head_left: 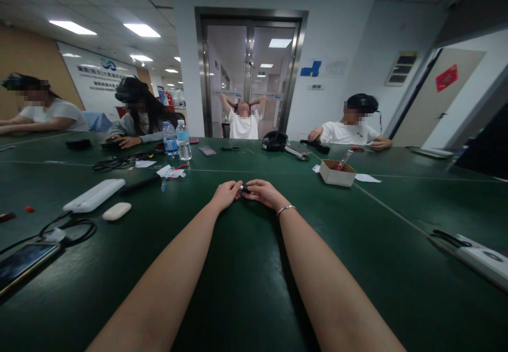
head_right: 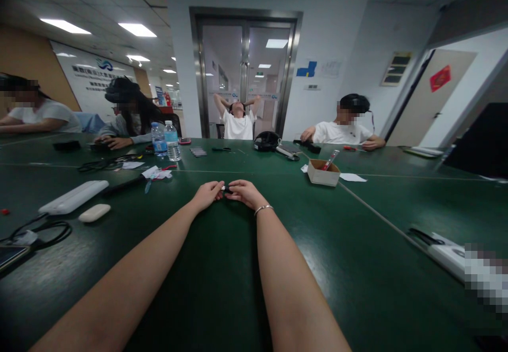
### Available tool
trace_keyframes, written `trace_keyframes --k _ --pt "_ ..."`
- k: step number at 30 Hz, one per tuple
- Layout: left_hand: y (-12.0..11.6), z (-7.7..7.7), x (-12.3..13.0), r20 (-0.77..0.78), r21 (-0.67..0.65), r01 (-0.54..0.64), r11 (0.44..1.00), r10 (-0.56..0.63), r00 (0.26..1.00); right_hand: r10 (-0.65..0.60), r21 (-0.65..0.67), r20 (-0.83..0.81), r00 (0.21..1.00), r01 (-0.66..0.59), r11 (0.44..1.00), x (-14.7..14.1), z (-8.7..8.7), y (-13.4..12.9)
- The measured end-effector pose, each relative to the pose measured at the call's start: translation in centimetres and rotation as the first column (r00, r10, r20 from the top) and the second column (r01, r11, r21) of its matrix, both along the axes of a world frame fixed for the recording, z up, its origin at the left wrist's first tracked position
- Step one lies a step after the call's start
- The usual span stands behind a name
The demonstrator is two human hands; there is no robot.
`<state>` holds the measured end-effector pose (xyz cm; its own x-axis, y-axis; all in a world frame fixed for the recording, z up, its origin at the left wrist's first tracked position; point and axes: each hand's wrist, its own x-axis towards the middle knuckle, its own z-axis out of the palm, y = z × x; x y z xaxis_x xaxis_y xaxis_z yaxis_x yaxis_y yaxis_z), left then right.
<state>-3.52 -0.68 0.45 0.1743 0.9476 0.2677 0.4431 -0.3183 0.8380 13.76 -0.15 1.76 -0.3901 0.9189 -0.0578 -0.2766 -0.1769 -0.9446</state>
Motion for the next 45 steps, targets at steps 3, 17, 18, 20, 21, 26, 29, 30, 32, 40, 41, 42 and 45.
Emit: trace_keyframes --k 3,17,18,20,21,26,29,30,32,40,41,42,45 --pt "-0.07 0.04 -0.02 -0.001 0.003 -0.001 1.000 0.001 1.000 0.017 0.009 0.002 1.000 -0.017 1.000 0.08 -0.05 0.02" --pt "-0.20 0.08 -0.05 0.145 0.020 -0.028 0.999 0.024 0.989 -0.004 0.019 -0.005 1.000 0.004 1.000 0.09 -0.05 0.00" --pt "-0.14 0.07 -0.12 0.170 0.015 -0.018 1.000 0.015 0.985 -0.010 0.017 -0.003 1.000 0.010 1.000 0.07 0.01 -0.06" --pt "0.08 -0.01 -0.28 0.205 -0.004 0.001 1.000 0.000 0.979 -0.014 0.017 0.001 1.000 0.014 1.000 0.03 0.09 -0.14" --pt "0.21 -0.07 -0.35 0.217 -0.009 0.011 1.000 -0.009 0.976 -0.014 0.018 0.002 1.000 0.013 1.000 0.02 0.10 -0.16" --pt "0.46 -0.29 -0.44 0.235 0.000 0.036 0.999 -0.035 0.971 -0.009 0.013 0.010 1.000 0.008 1.000 0.01 0.04 -0.04" --pt "0.33 -0.23 -0.39 0.235 -0.015 0.033 0.999 -0.029 0.971 -0.003 0.014 0.011 1.000 0.003 1.000 0.07 -0.09 0.08" --pt "0.30 -0.20 -0.37 0.233 -0.019 0.033 0.999 -0.027 0.972 0.001 0.017 0.009 1.000 -0.001 1.000 0.10 -0.15 0.12" --pt "0.28 -0.13 -0.32 0.229 -0.032 0.025 0.999 -0.017 0.973 0.005 0.022 0.002 1.000 -0.005 1.000 0.15 -0.27 0.20" --pt "0.16 0.14 -0.08 0.238 -0.083 0.001 0.997 0.019 0.971 0.051 0.032 0.004 0.999 -0.051 0.998 0.20 -0.38 0.25" --pt "0.16 0.11 -0.08 0.237 -0.072 0.004 0.997 0.014 0.971 0.058 0.038 0.010 0.998 -0.058 0.998 0.17 -0.33 0.19" --pt "0.18 0.07 -0.09 0.238 -0.060 0.007 0.998 0.008 0.971 0.067 0.047 0.018 0.998 -0.068 0.997 0.13 -0.27 0.12" --pt "0.29 -0.09 -0.16 0.237 -0.041 -0.003 0.999 0.013 0.971 0.088 0.091 0.068 0.994 -0.094 0.991 -0.12 -0.13 -0.01"
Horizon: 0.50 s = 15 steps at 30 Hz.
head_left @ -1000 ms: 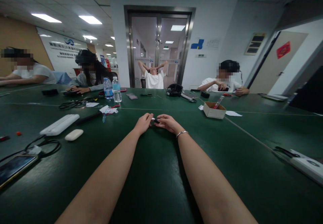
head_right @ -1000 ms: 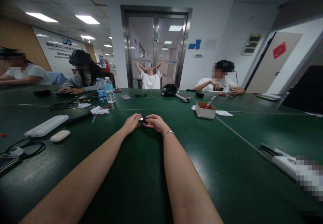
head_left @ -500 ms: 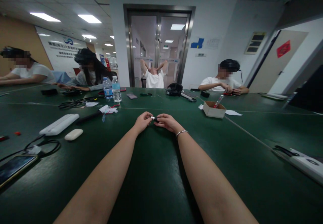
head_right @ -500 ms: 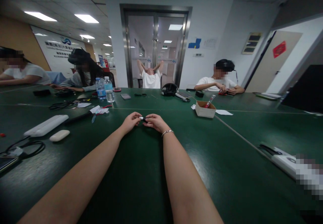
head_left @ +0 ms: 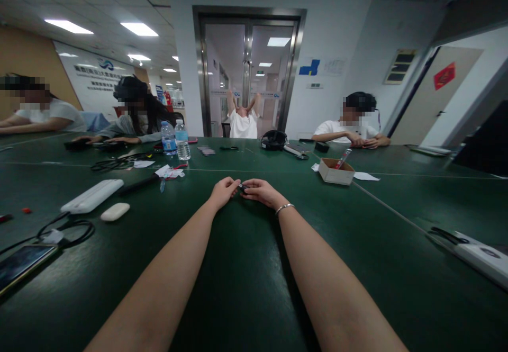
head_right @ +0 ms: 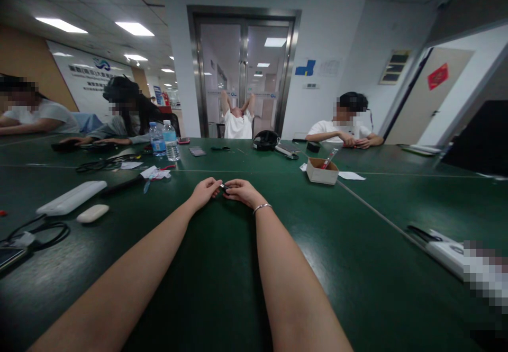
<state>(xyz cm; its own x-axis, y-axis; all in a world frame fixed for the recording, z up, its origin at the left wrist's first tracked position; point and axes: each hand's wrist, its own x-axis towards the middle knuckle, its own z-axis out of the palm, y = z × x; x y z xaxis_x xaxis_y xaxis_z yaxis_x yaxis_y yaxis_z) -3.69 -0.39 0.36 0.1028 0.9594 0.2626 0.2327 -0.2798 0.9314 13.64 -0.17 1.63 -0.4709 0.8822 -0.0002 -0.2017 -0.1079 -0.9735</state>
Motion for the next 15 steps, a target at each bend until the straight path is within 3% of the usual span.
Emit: trace_keyframes --k 8,12,15 --pt "-0.3 0.2 -0.4 -0.076 0.081 -0.099 0.992 0.105 0.992 -0.161 0.316 0.229 0.960 0.083 0.945 -1.5 -0.1 0.6" --pt "-0.5 0.1 -0.4 -0.176 0.125 -0.082 0.989 0.104 0.979 -0.197 0.378 0.298 0.934 0.074 0.923 -2.1 -0.7 0.7" --pt "-0.5 0.1 -0.2 -0.145 0.100 -0.037 0.994 0.052 0.988 -0.252 0.439 0.308 0.917 0.098 0.893 -2.7 -1.3 0.4"
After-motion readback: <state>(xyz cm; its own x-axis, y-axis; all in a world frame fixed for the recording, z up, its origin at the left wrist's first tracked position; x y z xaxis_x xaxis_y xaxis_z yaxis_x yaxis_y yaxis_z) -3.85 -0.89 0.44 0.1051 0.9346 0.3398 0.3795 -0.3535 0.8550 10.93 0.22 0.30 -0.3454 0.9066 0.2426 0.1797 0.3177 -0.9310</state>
